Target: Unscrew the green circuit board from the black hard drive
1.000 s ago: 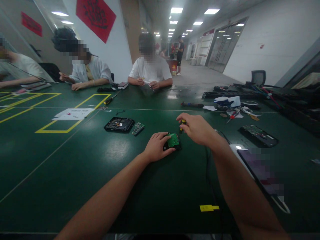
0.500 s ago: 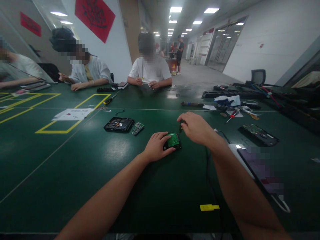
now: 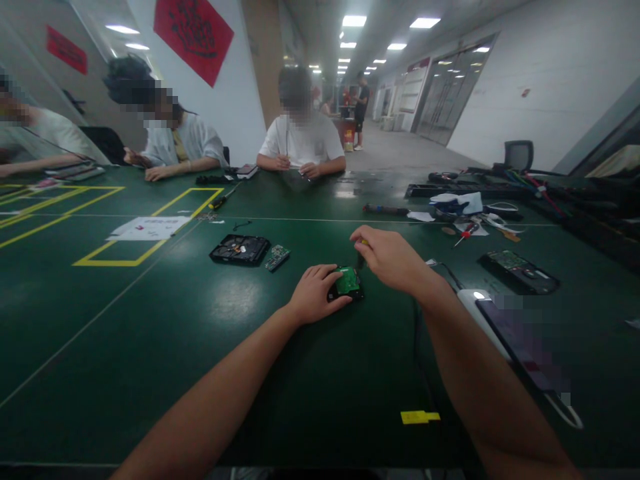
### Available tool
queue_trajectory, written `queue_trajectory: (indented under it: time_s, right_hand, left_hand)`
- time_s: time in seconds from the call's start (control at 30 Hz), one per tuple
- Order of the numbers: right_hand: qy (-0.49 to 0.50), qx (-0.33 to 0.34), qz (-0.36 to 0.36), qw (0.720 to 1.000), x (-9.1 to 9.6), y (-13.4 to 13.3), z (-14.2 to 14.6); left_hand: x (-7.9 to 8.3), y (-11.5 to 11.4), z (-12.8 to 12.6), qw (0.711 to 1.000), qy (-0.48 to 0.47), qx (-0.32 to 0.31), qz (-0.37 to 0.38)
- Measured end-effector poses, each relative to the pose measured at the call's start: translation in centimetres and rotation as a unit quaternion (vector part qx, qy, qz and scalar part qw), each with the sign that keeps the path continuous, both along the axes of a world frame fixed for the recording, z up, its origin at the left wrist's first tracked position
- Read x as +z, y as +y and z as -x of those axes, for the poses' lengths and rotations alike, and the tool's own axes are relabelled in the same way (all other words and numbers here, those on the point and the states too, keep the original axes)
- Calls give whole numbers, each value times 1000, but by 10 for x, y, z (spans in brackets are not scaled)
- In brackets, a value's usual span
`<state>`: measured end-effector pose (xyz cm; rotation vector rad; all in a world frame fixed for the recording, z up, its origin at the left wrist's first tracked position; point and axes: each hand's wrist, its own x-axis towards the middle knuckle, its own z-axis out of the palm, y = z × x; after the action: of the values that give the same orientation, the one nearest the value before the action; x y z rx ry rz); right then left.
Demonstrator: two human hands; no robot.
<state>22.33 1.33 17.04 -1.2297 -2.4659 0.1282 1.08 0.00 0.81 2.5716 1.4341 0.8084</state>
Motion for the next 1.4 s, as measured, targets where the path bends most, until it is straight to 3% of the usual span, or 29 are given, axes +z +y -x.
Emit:
queue_trajectory:
  time_s: [0.4, 0.67, 0.83, 1.03, 1.4]
  right_hand:
    - [-7, -50, -17, 999, 2, -1, -2]
    - [15, 58, -7, 998, 3, 0, 0]
    - [-2, 16, -2, 1000, 2, 3, -2]
    - [23, 30, 14, 999, 3, 2, -7]
    - [2, -23, -11, 1000, 1, 3, -6]
  left_hand:
    - [-1, 0, 1, 1000, 0, 0, 4]
    - [1, -1, 0, 1000, 3, 1, 1]
    - [-3, 1, 1, 1000, 4, 0, -4]
    - [-4, 1, 1, 1000, 2, 2, -7]
    - [0, 0, 1, 1000, 5, -1, 0]
